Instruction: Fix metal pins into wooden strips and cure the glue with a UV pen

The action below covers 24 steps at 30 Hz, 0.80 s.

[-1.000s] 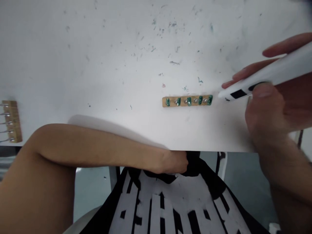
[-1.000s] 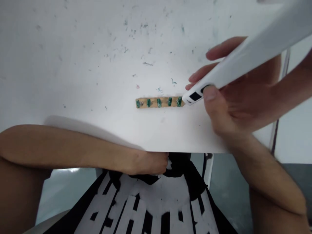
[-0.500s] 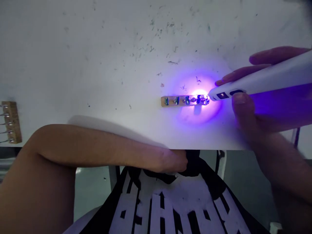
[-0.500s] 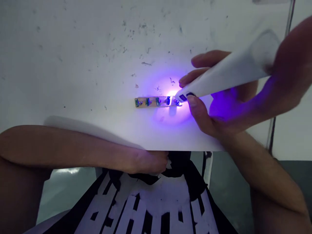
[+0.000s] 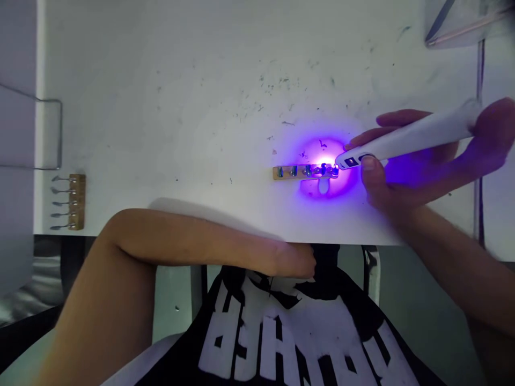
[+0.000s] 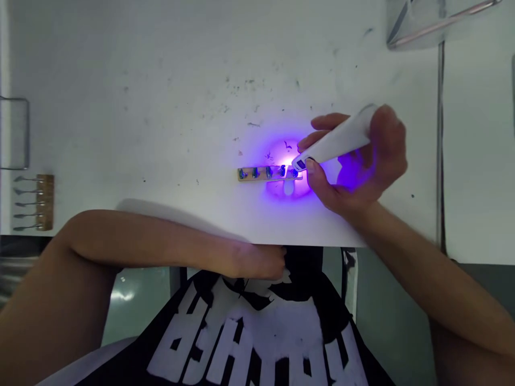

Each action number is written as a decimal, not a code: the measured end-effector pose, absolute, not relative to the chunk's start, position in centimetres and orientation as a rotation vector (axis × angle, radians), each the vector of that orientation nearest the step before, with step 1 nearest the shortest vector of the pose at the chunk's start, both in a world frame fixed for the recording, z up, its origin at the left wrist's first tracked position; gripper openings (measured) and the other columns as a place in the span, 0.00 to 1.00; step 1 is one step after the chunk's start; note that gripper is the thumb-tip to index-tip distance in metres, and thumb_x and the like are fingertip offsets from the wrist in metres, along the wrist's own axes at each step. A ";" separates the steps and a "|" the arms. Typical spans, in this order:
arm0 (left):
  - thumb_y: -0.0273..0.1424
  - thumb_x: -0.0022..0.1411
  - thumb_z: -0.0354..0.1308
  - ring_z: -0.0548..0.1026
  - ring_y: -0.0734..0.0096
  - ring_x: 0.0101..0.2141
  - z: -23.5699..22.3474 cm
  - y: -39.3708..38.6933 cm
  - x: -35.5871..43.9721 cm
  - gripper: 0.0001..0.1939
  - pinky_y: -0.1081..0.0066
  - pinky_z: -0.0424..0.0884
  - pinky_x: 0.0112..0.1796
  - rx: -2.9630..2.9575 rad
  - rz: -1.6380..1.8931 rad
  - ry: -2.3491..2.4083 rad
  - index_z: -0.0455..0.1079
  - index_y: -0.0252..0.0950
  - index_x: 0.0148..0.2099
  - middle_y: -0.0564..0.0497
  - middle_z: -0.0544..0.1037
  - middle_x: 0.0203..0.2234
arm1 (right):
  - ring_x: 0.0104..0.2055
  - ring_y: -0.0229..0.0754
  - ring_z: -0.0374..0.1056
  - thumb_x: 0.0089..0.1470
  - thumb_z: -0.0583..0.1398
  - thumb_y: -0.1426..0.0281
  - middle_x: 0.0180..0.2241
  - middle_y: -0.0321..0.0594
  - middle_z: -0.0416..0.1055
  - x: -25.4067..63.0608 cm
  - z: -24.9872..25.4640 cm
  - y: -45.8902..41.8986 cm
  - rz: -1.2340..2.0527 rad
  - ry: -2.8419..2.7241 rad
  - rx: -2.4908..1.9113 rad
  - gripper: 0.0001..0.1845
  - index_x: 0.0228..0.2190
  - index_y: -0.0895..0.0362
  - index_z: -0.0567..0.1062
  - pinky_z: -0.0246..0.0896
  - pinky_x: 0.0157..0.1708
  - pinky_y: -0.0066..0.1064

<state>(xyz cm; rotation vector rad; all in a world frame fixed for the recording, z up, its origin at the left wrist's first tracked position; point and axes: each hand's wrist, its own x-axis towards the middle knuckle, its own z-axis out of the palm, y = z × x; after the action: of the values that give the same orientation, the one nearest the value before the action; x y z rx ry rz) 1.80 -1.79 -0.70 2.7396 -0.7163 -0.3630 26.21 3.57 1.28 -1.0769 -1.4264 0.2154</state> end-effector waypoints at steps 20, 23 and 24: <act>0.29 0.63 0.68 0.77 0.71 0.31 -7.0 -2.1 -0.2 0.11 0.70 0.70 0.37 2.640 -0.135 -0.385 0.76 0.39 0.28 0.54 0.80 0.23 | 0.47 0.33 0.76 0.57 0.62 0.75 0.58 0.40 0.68 24.6 0.5 4.0 0.056 -1.611 -0.878 0.48 0.70 0.39 0.48 0.81 0.43 0.26; 0.37 0.71 0.61 0.78 0.70 0.34 -8.8 -0.6 -2.6 0.17 0.72 0.73 0.38 2.600 -0.091 0.067 0.78 0.36 0.30 0.50 0.82 0.28 | 0.47 0.33 0.76 0.58 0.61 0.74 0.57 0.40 0.68 24.5 0.5 4.1 0.030 -1.616 -0.884 0.47 0.70 0.38 0.47 0.81 0.43 0.27; 0.36 0.72 0.58 0.79 0.69 0.36 -9.1 0.1 -3.4 0.15 0.72 0.74 0.40 2.571 -0.065 0.248 0.79 0.35 0.34 0.49 0.83 0.31 | 0.46 0.33 0.76 0.59 0.61 0.73 0.57 0.39 0.68 24.5 0.5 4.1 0.020 -1.617 -0.894 0.46 0.70 0.37 0.47 0.81 0.43 0.27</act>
<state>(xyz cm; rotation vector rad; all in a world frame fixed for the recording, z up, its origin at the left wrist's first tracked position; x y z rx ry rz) -3.44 0.13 -9.10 2.5708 0.2483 -0.0654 24.47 4.12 0.50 -0.8938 -1.6174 0.0202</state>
